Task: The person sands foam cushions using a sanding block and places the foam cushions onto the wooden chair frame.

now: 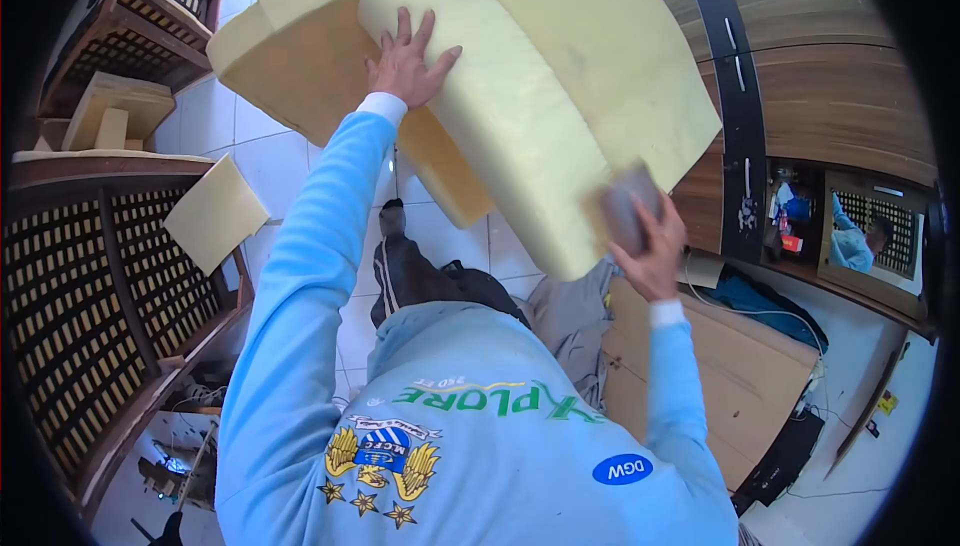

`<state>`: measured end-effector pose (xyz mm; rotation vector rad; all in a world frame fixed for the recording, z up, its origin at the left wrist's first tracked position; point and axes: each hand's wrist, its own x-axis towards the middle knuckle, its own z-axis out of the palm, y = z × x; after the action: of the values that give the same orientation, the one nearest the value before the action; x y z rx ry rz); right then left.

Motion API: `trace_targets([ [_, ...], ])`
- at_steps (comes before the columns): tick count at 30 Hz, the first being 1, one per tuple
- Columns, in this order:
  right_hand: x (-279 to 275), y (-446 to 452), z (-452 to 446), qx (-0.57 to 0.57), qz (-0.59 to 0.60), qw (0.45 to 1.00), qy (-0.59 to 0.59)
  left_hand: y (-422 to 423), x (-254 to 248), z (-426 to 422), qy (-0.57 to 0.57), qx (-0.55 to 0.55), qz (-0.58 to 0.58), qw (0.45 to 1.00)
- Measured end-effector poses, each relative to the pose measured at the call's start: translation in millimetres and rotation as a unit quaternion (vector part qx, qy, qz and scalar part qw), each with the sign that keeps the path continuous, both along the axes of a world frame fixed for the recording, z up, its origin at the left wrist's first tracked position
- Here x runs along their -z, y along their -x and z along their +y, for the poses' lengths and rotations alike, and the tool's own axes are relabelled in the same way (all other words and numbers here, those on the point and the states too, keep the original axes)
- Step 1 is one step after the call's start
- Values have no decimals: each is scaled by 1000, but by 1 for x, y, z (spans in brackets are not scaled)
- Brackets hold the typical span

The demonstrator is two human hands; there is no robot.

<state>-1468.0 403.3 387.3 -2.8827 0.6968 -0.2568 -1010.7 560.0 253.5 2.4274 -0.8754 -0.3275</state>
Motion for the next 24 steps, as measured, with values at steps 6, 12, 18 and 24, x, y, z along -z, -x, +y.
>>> trace_targets([
  [6,32,-161,41,-182,9,983,-12,3,-8,11,-38,-4,-10,999],
  [12,6,-3,-50,-96,78,991,-45,10,26,6,234,-40,164,957],
  [18,56,-223,-18,-273,-138,950,-57,203,53,7,522,-131,401,741],
  [24,44,-101,-62,-382,-8,923,-44,380,98,-1,421,-245,469,737],
])
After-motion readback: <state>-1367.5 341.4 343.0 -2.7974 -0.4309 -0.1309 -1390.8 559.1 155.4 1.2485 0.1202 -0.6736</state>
